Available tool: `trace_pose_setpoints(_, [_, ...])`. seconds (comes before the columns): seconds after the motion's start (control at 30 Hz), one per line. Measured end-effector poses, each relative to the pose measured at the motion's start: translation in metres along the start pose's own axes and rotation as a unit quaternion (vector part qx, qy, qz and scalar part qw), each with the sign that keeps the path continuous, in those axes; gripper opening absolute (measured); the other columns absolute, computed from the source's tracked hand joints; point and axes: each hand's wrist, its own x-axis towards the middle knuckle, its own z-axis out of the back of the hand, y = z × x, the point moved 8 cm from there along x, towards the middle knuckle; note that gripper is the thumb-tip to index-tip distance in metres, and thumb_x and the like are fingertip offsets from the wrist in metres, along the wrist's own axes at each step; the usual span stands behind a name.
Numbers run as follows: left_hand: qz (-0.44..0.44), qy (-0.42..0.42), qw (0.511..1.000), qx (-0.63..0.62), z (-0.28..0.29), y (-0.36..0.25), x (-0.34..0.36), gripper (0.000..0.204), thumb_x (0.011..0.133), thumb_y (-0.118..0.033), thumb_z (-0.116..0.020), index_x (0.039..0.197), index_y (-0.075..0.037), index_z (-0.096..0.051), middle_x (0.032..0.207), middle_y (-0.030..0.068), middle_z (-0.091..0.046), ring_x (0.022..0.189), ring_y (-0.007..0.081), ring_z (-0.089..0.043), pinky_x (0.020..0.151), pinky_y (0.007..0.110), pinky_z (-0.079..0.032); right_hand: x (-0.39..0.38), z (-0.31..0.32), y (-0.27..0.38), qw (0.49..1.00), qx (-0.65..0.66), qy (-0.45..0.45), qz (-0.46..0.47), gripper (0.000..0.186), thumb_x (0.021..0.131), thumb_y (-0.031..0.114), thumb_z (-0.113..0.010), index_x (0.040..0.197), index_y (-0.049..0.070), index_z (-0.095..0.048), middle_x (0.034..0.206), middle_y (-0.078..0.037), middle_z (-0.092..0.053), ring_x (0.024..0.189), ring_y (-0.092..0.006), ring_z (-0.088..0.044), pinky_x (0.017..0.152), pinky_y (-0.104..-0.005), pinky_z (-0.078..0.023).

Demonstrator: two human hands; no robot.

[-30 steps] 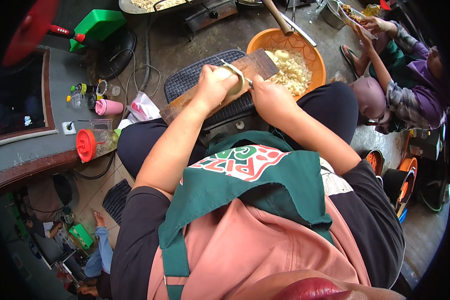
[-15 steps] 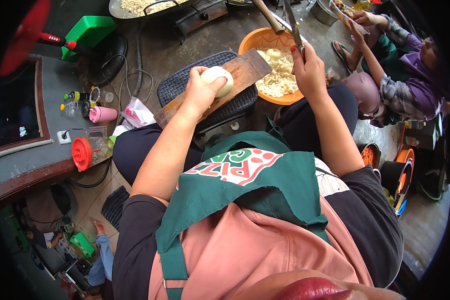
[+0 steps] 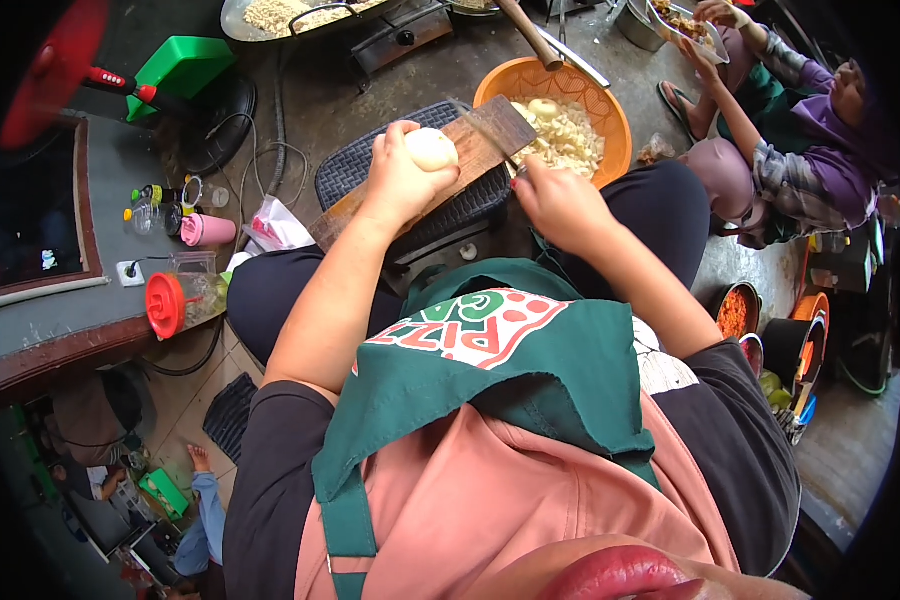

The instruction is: Peel and slice onions using a cleaver.

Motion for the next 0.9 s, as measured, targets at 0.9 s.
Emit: trace_pose_setpoints(0.9, [0.078,0.1,0.986,-0.11,-0.014,0.01,-0.001,0.078,0.062,-0.027,-0.08,0.121,0.003,-0.039,0.123,0.0197,-0.043,0.116,0.0285,-0.048,0.096,0.036,-0.044,0.022,-0.03,0.028,0.993,-0.091,0.077,0.023,0.022,0.092,0.021,-0.047,0.094,-0.001,-0.054,0.076,-0.021,-0.067,0.072,-0.0366,-0.068,0.065,-0.0468,-0.053])
